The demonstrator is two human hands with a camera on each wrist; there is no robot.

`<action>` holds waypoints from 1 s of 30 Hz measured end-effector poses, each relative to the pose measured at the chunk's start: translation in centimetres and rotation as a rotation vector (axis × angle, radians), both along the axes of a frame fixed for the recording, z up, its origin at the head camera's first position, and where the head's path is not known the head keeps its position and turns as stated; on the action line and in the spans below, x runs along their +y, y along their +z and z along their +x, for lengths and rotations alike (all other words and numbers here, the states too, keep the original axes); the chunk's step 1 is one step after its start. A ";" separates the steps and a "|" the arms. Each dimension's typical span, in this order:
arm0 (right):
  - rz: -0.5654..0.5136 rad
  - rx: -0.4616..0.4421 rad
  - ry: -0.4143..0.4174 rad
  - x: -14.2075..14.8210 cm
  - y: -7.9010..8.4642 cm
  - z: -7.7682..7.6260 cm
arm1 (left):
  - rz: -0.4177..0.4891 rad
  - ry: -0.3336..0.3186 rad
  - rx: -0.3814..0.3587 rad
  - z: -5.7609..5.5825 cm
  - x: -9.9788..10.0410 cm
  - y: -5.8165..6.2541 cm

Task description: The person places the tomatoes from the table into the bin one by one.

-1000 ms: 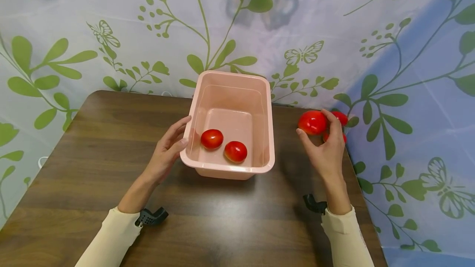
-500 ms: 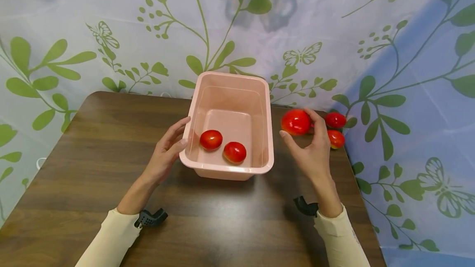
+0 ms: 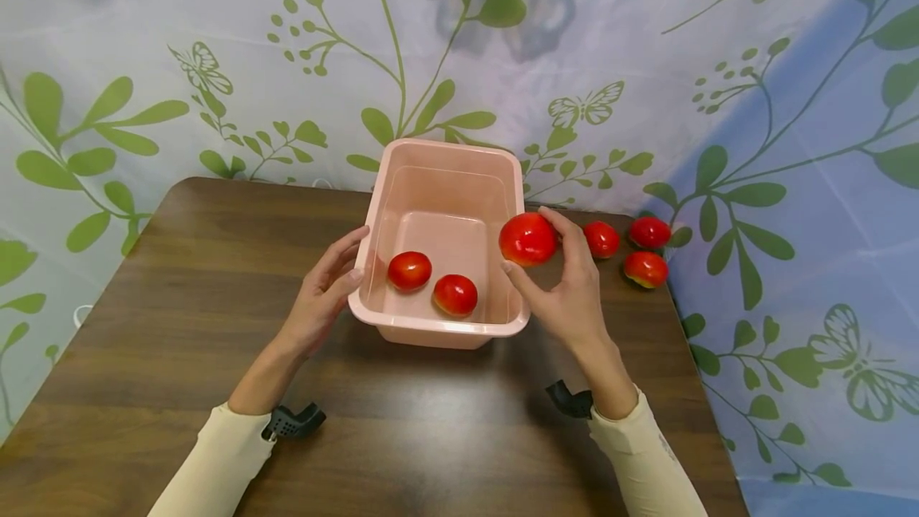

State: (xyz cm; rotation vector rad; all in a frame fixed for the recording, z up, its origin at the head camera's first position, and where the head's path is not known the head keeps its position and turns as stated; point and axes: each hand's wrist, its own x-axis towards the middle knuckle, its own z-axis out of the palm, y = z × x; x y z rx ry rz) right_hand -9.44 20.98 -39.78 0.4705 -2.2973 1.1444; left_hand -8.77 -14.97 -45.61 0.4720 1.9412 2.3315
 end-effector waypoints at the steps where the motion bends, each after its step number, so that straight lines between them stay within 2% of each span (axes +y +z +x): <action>1: 0.010 -0.005 0.002 -0.1 0.0 0.0 | 0.000 0.000 0.000 0.0 0.0 0.0; 13: -0.004 0.018 0.005 0.3 -0.5 0.0 | -0.006 0.003 -0.008 -0.1 0.1 -0.1; 21: 0.001 0.001 0.010 0.8 -0.7 0.0 | -0.002 0.002 -0.012 0.0 0.1 -0.1; 30: -0.047 0.002 -0.007 2.0 -1.3 -0.3 | 0.005 0.001 -0.003 -0.1 0.0 -0.2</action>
